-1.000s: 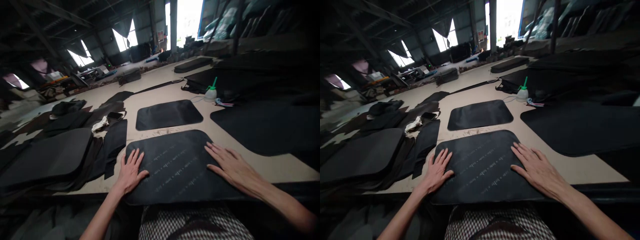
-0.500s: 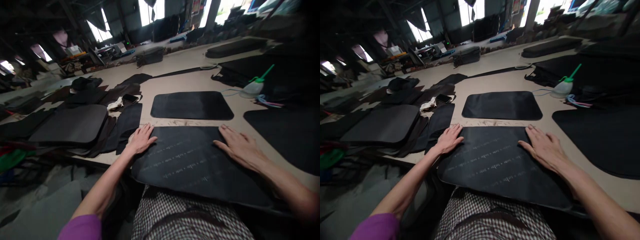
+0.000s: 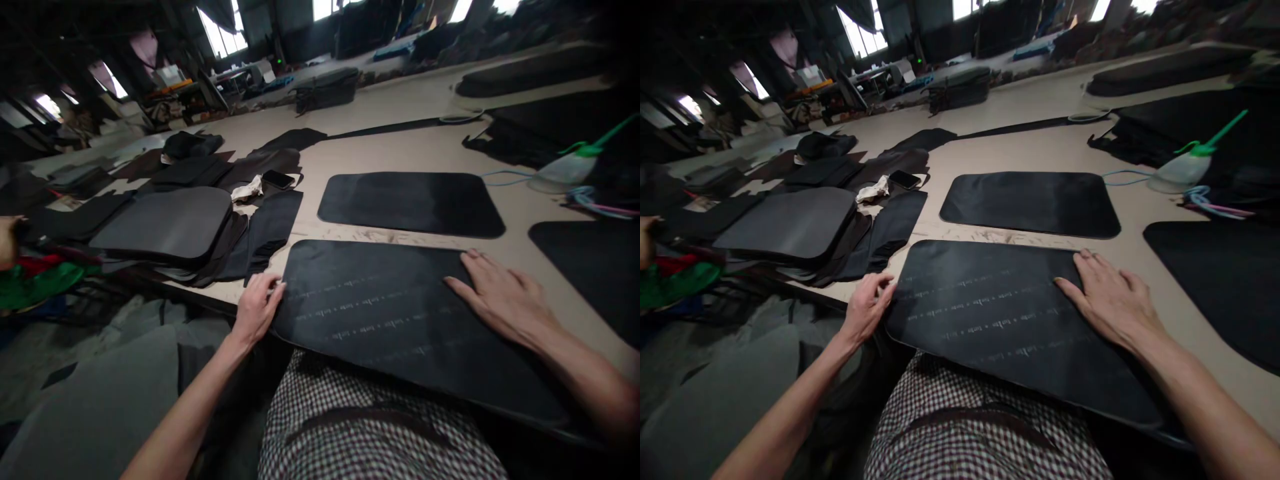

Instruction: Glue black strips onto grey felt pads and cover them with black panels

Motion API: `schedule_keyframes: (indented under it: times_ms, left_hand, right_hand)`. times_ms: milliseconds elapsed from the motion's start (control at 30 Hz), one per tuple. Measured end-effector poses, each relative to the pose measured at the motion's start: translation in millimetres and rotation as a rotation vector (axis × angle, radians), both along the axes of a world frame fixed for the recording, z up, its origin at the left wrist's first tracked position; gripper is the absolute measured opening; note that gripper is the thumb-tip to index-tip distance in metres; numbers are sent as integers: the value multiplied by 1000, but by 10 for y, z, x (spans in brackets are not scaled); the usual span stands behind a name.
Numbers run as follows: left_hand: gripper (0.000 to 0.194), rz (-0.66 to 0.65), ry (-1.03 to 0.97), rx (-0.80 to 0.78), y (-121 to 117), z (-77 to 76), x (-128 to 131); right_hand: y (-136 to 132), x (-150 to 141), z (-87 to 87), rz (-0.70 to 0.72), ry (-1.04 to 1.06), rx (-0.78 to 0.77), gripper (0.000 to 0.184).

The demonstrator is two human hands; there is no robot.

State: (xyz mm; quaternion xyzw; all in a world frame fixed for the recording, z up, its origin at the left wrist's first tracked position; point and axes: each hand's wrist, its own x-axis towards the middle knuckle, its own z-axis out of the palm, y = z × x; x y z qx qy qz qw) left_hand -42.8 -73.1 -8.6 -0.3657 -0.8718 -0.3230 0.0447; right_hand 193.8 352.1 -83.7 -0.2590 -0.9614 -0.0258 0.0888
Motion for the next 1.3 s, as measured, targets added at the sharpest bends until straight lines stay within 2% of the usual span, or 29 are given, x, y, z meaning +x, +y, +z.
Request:
schedule_keyframes:
  times_ms: [67,133,233,300,400,567,733,833,1000,1100,1300]
  left_hand:
    - [37,196,-284,88,-329,-74,255]
    - [43,275,-637,136,-533,-184,466]
    - [52,273,-1066,264,-583,-304,657]
    - [52,264,-1180,378,-519,-306,711]
    - [47,266,-1166,461,-427,-228,732]
    - [44,278,-1070,428,-400,-155,739]
    - [42,295,-1024,434,-386,-219,754]
    - [42,298,-1032,453,-383,-272,767]
    - [50,287,-1224,554,-389,-355,826]
    - [57,289,-1276,522,-328,-376,887]
    - [49,297,-1195,478,-187,-366,948]
  right_hand:
    - [3,4,-23,9,20,7,79]
    - [12,11,-45,25,36,18,78]
    - [30,13,-67,34,42,26,78]
    - [38,4,-69,29,45,22,80]
    - [36,-12,-57,19,47,17,82]
    - [51,-6,-72,31,46,21,82]
    - [84,7,-109,14,27,30,82]
    - [48,8,-60,5,20,31,81]
    - [-53,1,73,-1,11,-1,78]
    - [-82,0,107,-11,22,-18,77]
    - [-93,-1,118,-12,-5,-58,74]
